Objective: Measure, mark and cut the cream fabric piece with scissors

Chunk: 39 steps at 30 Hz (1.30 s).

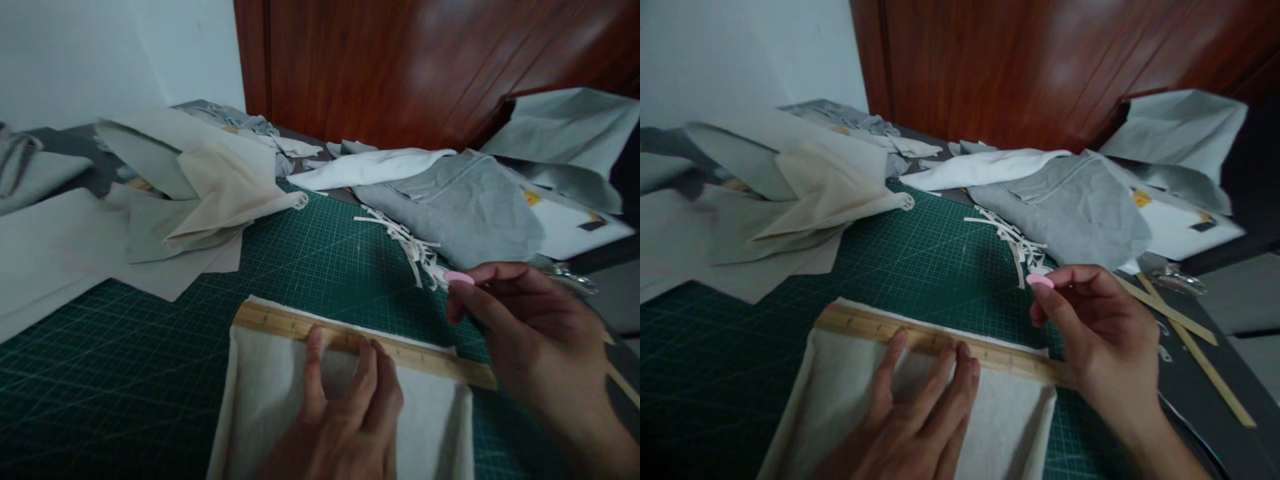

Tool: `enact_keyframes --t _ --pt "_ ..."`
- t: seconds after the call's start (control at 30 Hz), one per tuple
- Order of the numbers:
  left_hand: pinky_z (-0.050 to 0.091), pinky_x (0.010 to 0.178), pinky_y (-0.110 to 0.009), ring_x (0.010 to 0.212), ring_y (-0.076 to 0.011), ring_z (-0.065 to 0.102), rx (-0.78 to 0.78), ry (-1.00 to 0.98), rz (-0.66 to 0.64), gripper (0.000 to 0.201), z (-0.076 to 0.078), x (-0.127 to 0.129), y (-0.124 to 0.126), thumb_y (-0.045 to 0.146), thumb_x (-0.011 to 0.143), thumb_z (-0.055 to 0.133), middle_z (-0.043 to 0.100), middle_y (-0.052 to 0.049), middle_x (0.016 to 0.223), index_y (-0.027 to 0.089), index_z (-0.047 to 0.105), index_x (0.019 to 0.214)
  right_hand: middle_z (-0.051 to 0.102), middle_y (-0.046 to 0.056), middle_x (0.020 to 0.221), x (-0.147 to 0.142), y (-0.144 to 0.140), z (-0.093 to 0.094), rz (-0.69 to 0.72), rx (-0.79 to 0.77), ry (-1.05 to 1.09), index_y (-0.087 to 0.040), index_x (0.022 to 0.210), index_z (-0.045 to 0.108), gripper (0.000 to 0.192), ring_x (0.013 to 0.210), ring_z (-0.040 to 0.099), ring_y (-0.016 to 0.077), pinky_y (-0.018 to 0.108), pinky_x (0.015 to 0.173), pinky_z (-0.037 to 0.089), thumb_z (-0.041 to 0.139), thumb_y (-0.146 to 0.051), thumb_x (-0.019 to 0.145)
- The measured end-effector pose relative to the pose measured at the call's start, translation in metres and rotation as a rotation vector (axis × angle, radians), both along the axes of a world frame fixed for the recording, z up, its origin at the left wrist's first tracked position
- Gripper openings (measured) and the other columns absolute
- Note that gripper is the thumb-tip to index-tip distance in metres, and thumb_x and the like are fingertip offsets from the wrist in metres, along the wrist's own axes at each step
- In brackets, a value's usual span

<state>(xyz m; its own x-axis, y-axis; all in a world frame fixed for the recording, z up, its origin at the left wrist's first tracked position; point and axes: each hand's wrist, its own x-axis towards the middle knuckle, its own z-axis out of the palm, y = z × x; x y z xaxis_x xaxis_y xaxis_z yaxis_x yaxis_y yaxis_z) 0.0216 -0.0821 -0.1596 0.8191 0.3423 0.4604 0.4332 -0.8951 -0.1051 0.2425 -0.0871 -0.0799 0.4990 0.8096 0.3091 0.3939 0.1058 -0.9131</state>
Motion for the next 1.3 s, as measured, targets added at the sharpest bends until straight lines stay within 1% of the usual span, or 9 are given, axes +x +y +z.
enact_keyframes --t 0.13,0.33,0.47,0.57,0.63,0.77,0.93,1.07,1.3 --pt "-0.019 0.125 -0.066 0.142 -0.0285 0.038 -0.019 0.015 -0.03 0.044 0.004 -0.002 0.004 0.026 0.105 0.038 0.059 -0.011 0.149 0.015 0.068 0.134 0.068 -0.002 0.071 0.02 -0.007 -0.008 -0.068 0.061 0.093 -0.025 0.09 0.073 0.017 0.06 0.062 0.0145 0.026 0.055 0.049 0.088 -0.027 0.083" --pt "-0.014 0.124 -0.067 0.14 -0.0308 0.04 -0.028 0.032 -0.06 0.046 0.008 -0.004 0.007 0.035 0.104 0.042 0.062 -0.012 0.146 0.014 0.068 0.134 0.066 -0.003 0.068 0.016 -0.005 -0.003 -0.043 0.074 0.049 -0.025 0.092 0.071 0.016 0.055 0.06 0.0135 0.026 0.05 0.045 0.085 -0.025 0.084" --pt "-0.015 0.125 -0.065 0.14 -0.0294 0.039 -0.024 0.023 -0.052 0.045 0.007 -0.004 0.007 0.034 0.104 0.042 0.062 -0.011 0.146 0.015 0.068 0.135 0.061 -0.004 0.06 0.019 -0.01 0.008 0.058 -0.112 -0.167 -0.026 0.095 0.078 0.006 0.047 0.048 0.0116 0.024 0.042 0.035 0.074 -0.026 0.09" --pt "-0.017 0.125 -0.064 0.138 -0.0297 0.041 -0.02 0.019 -0.059 0.046 0.007 -0.004 0.007 0.036 0.104 0.042 0.063 -0.012 0.144 0.013 0.068 0.135 0.071 0.002 0.073 0.032 -0.014 0.016 0.177 -0.226 -0.377 -0.024 0.086 0.08 0.01 0.058 0.056 0.0147 0.026 0.048 0.041 0.071 -0.027 0.089" --pt "-0.017 0.125 -0.065 0.137 -0.0302 0.041 -0.01 0.01 -0.072 0.047 0.008 -0.005 0.007 0.037 0.104 0.043 0.064 -0.013 0.143 0.012 0.069 0.133 0.071 0.002 0.073 0.045 -0.016 0.019 0.252 -0.325 -0.456 -0.025 0.082 0.079 0.011 0.06 0.057 0.0158 0.027 0.051 0.043 0.071 -0.029 0.089" --pt "-0.018 0.125 -0.063 0.137 -0.0299 0.041 -0.025 0.0 -0.081 0.045 0.009 -0.005 0.008 0.036 0.103 0.045 0.065 -0.014 0.142 0.011 0.07 0.132 0.063 0.0 0.065 0.071 -0.02 0.019 0.394 -0.599 -0.492 -0.024 0.078 0.078 0.019 0.056 0.052 0.0146 0.027 0.048 0.037 0.073 -0.037 0.09" --pt "-0.018 0.125 -0.062 0.137 -0.0301 0.041 -0.02 0.003 -0.074 0.045 0.008 -0.004 0.008 0.035 0.102 0.046 0.066 -0.014 0.142 0.011 0.071 0.13 0.066 0.001 0.069 0.082 -0.016 0.016 0.479 -0.803 -0.462 -0.022 0.081 0.081 0.022 0.059 0.054 0.0148 0.027 0.052 0.037 0.072 -0.041 0.089" --pt "-0.019 0.125 -0.062 0.136 -0.0302 0.042 -0.021 0.021 -0.069 0.046 0.009 -0.004 0.008 0.037 0.103 0.044 0.066 -0.013 0.142 0.014 0.072 0.129 0.064 0.001 0.068 0.078 -0.008 0.014 0.512 -0.874 -0.448 -0.019 0.082 0.081 0.021 0.06 0.051 0.0138 0.027 0.052 0.035 0.074 -0.038 0.084" --pt "-0.017 0.126 -0.062 0.136 -0.0304 0.043 -0.029 0.003 -0.067 0.045 0.011 -0.005 0.006 0.034 0.1 0.045 0.065 -0.013 0.143 0.014 0.071 0.132 0.056 -0.002 0.065 0.074 -0.006 0.008 0.567 -0.871 -0.39 -0.018 0.078 0.075 0.012 0.059 0.043 0.0123 0.027 0.052 0.031 0.07 -0.029 0.083"
